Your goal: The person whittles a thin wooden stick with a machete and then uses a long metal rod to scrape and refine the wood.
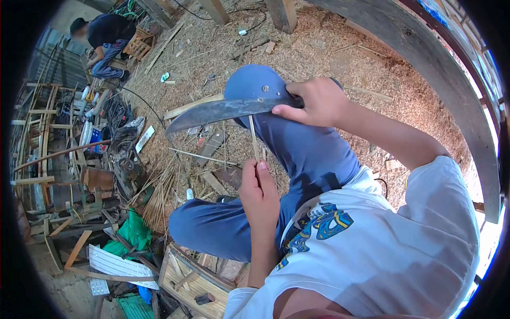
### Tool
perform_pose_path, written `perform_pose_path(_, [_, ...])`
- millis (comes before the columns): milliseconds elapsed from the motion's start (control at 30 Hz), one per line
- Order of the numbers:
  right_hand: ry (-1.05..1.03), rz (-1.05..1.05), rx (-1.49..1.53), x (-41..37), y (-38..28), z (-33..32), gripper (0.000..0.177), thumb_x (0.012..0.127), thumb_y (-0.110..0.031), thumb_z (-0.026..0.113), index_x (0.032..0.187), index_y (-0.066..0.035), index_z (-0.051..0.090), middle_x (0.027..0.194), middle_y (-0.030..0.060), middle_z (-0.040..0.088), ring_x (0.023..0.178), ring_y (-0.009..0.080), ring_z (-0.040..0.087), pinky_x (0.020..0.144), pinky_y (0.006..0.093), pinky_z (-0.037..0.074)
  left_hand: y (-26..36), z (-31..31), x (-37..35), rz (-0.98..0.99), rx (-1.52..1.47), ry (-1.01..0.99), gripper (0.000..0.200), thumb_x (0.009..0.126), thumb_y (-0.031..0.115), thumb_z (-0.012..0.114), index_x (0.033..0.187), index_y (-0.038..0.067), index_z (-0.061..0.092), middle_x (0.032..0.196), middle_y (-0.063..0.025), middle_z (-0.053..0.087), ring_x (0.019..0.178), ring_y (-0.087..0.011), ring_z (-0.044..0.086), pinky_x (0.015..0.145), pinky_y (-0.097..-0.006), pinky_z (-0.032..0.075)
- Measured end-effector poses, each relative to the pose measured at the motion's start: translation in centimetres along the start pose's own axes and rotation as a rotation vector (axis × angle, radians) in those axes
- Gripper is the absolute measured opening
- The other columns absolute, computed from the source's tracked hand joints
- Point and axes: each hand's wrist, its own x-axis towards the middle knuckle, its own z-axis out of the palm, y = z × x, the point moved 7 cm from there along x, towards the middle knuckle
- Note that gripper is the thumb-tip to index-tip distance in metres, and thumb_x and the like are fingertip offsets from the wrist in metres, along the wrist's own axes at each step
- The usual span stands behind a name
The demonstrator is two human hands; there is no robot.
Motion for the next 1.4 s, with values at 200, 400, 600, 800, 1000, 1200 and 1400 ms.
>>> perform_pose_path(200, [-0.024,-0.064,-0.049,-0.6,-0.5,-0.1,0.077,0.089,-0.078,0.054,0.076,-0.004,0.066,0.064,0.0184,0.065,0.066,0.0389,0.070,0.064,0.0485,0.056,0.5,1.5,2.8,0.061,-0.041,-0.045,0.020,0.108,0.017,0.051,0.104,-0.001,0.059,0.076,-0.0075,0.056,0.065,-0.0133,0.052,0.060,-0.0315,0.043])
perform_pose_path(400, [-0.028,-0.095,-0.111,-0.3,-0.9,-0.4,0.080,0.087,-0.081,0.055,0.077,-0.002,0.067,0.060,0.0168,0.065,0.062,0.0384,0.070,0.062,0.0479,0.057,1.2,2.4,4.3,0.098,-0.028,-0.052,0.020,0.109,0.018,0.051,0.107,0.000,0.060,0.075,-0.0071,0.055,0.065,-0.0134,0.052,0.061,-0.0310,0.043])
perform_pose_path(600, [0.017,-0.110,-0.114,-0.5,-0.8,-0.8,0.073,0.085,-0.075,0.064,0.077,-0.003,0.064,0.054,0.0167,0.058,0.056,0.0385,0.066,0.055,0.0463,0.053,1.0,2.7,4.1,0.110,-0.059,-0.045,0.020,0.109,0.018,0.051,0.109,0.000,0.060,0.076,-0.0062,0.053,0.065,-0.0132,0.050,0.061,-0.0316,0.043])
perform_pose_path(800, [0.012,-0.111,-0.123,-0.6,-0.6,-0.7,0.074,0.086,-0.076,0.062,0.077,-0.003,0.065,0.055,0.0164,0.060,0.057,0.0385,0.067,0.056,0.0461,0.054,0.6,2.7,3.6,0.132,-0.040,-0.039,0.019,0.108,0.016,0.050,0.105,0.000,0.058,0.073,-0.0071,0.052,0.064,-0.0148,0.048,0.060,-0.0325,0.043])
perform_pose_path(1000, [0.029,0.021,-0.072,-0.4,0.4,-0.9,0.072,0.088,-0.074,0.061,0.080,-0.003,0.066,0.059,0.0180,0.062,0.063,0.0403,0.068,0.062,0.0481,0.055,-0.6,2.1,-0.3,0.095,0.097,-0.056,0.020,0.108,0.018,0.050,0.099,0.001,0.056,0.072,-0.0073,0.053,0.065,-0.0147,0.048,0.059,-0.0337,0.041])
perform_pose_path(1200, [-0.010,-0.006,0.060,-1.0,1.1,-0.2,0.076,0.091,-0.076,0.053,0.080,-0.003,0.069,0.070,0.0199,0.069,0.070,0.0400,0.071,0.066,0.0479,0.057,-0.9,1.7,1.1,0.000,-0.105,-0.014,0.022,0.109,0.020,0.050,0.100,0.001,0.057,0.070,-0.0031,0.049,0.063,-0.0116,0.046,0.058,-0.0310,0.039])
perform_pose_path(1400, [0.006,-0.076,-0.068,-0.8,-0.1,-0.4,0.077,0.086,-0.079,0.056,0.075,-0.004,0.067,0.063,0.0175,0.066,0.063,0.0386,0.070,0.060,0.0463,0.057,0.7,3.0,4.0,0.014,-0.154,-0.076,0.022,0.109,0.019,0.049,0.103,0.001,0.061,0.071,0.0006,0.049,0.063,-0.0077,0.045,0.058,-0.0275,0.037])
